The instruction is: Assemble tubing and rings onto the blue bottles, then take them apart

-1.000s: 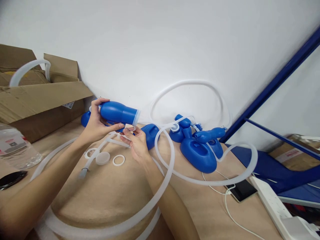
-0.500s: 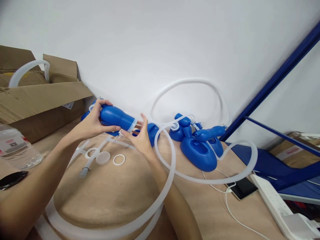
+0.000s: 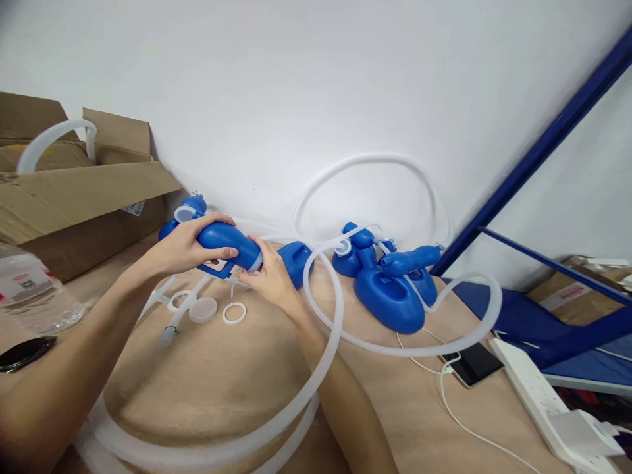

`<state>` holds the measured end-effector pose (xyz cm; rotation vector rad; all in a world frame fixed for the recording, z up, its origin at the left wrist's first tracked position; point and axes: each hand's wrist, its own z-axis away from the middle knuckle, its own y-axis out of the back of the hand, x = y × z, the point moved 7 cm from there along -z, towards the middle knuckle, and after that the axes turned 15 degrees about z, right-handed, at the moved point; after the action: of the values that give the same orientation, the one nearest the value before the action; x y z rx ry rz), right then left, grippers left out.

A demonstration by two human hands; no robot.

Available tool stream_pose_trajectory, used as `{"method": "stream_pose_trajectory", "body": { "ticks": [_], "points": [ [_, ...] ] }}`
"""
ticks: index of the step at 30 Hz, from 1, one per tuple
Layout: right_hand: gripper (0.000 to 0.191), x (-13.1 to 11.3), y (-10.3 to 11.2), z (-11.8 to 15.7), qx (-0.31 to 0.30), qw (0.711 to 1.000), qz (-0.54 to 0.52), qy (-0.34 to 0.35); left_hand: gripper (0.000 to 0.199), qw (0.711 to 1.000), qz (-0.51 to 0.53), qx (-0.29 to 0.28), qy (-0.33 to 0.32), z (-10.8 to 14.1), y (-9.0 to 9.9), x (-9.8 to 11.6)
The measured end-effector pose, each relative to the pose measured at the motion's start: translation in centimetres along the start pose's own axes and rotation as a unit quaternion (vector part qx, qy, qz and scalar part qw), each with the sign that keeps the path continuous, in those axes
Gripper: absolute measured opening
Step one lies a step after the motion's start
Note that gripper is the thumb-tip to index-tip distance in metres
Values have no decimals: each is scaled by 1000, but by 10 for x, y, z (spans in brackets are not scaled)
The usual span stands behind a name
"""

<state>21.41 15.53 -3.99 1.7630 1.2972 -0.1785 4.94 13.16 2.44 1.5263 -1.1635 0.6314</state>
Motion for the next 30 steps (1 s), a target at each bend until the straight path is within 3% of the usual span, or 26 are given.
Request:
{"method": "stream_pose_trajectory", "body": {
  "ticks": [6, 9, 11, 13, 16, 18, 23, 27, 30],
  "points": [
    [81, -3, -3, 5, -106, 989, 41, 90, 72, 996, -84, -12, -9, 2, 26, -3],
    [91, 0, -11, 9, -183, 980, 39, 65, 77, 993, -106, -13, 40, 4, 40, -14],
    [101, -1, -21, 14, -244, 968, 41, 35, 76, 989, -130, -26, 62, 6, 42, -18],
    [99, -2, -29, 18, -273, 961, 39, 6, 75, 985, -150, -48, 76, 7, 41, -21],
    [66, -2, -37, 17, -241, 969, -18, -41, 74, 982, -159, -68, 76, 8, 37, -19],
    [56, 4, -41, 13, -192, 973, -88, -90, 75, 984, -158, -54, 64, 8, 39, -16],
    [65, 16, -45, 7, -70, 931, -303, -190, 71, 989, -131, 16, 69, 10, 47, -14],
    [63, 12, -45, 7, -46, 896, -401, -187, 73, 991, -109, 19, 73, 9, 44, -15],
    [60, 10, -45, 8, -44, 887, -428, -167, 71, 993, -113, 7, 44, 6, 42, -11]
  ]
}}
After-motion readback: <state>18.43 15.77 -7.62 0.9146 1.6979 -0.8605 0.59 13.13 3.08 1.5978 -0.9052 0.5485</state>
